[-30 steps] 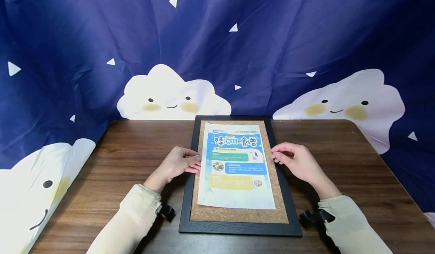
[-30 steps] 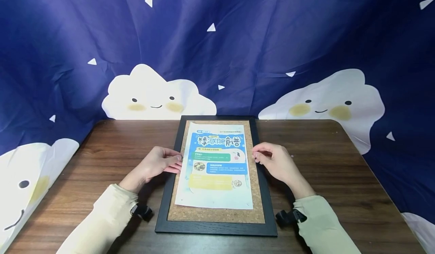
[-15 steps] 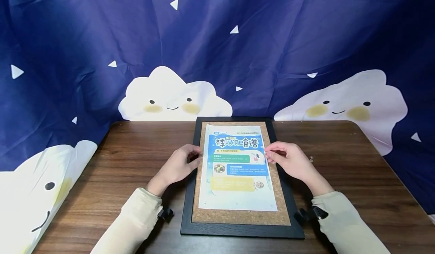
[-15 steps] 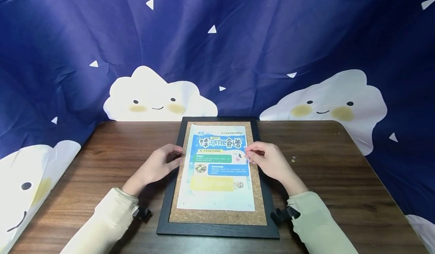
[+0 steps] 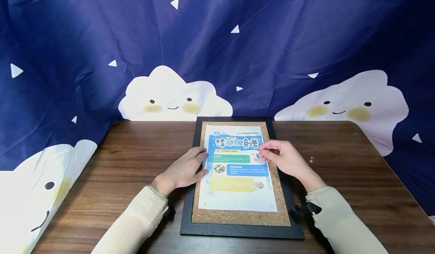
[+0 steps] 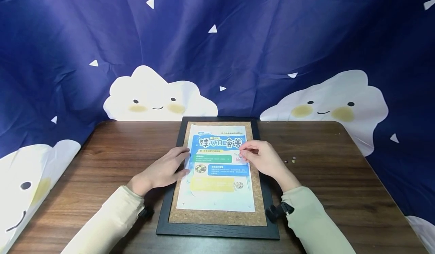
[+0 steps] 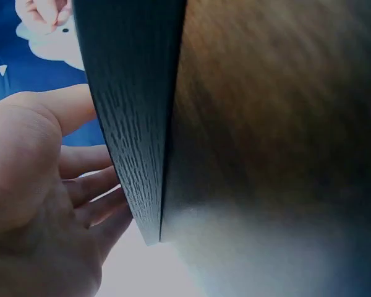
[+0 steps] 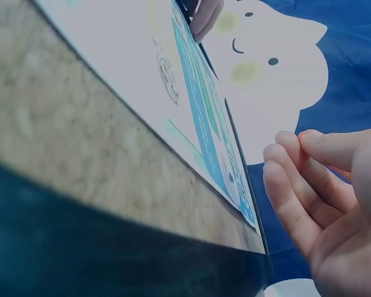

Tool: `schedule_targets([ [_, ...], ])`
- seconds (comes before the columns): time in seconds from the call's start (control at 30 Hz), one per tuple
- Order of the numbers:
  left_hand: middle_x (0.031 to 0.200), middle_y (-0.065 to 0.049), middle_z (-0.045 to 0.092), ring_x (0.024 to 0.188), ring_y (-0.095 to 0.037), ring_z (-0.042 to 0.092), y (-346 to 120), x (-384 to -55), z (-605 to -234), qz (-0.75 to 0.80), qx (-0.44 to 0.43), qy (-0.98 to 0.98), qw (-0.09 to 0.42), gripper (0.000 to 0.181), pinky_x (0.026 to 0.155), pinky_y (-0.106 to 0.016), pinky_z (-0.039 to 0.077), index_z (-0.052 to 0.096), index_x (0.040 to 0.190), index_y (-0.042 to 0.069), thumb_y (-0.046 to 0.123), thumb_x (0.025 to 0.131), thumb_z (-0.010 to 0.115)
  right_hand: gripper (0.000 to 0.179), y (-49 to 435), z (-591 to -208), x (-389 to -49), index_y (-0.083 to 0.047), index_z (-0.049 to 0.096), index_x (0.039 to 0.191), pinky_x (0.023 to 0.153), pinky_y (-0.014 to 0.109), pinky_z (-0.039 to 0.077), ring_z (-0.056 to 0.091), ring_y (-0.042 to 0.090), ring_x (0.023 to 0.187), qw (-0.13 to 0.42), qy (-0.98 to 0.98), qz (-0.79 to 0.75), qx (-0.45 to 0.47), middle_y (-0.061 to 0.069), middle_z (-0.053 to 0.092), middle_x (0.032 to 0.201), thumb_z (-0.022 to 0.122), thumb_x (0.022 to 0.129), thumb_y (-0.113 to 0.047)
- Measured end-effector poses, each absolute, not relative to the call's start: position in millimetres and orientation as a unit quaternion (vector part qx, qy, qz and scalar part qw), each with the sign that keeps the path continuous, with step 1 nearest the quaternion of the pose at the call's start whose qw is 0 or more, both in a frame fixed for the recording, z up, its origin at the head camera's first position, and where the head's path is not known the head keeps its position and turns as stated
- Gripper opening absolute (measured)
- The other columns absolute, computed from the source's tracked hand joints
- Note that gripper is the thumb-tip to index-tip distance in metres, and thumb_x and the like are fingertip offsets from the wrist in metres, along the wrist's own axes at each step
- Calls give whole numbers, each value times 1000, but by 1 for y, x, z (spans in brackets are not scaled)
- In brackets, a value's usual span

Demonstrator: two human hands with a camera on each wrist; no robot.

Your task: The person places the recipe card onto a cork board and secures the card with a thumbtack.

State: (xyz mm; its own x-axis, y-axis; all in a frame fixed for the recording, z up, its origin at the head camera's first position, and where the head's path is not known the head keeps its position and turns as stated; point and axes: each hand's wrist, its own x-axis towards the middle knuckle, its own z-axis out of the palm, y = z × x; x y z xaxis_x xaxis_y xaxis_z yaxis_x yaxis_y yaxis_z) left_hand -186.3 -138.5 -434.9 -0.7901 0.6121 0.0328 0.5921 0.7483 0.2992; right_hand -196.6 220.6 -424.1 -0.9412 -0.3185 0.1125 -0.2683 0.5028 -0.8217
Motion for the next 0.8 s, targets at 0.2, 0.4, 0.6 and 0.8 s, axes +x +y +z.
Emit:
schedule_targets([
  [0.2,160,-27,49,152,-41,46,-137,-185,-431,120,339,932,36,58,125,-52,42,54,151,-11,26,108,68,18,212,-425,-205,7,76,117,75,28,65,76,21,83,36,869,-464,-169,15,80,101,69,105,-4],
  [0.4,157,-27,52,147,-40,52,-136,-185,-431,89,347,933,27,58,124,-50,44,55,150,-12,26,108,68,19,206,-425,-212,7,76,118,77,25,64,76,21,83,48,864,-470,-172,14,80,99,69,105,-4],
  [0.6,158,-26,52,147,-40,52,-137,-186,-432,81,347,934,25,58,123,-49,45,55,150,-11,28,109,67,18,197,-426,-219,5,76,119,77,27,64,74,19,83,60,864,-469,-172,14,80,101,68,105,-4],
  [0.8,161,-25,50,150,-39,51,-138,-187,-433,86,342,935,33,60,124,-49,44,53,153,-9,31,110,65,18,187,-424,-226,5,76,118,74,30,65,76,20,84,61,859,-477,-176,16,81,99,68,106,-5],
])
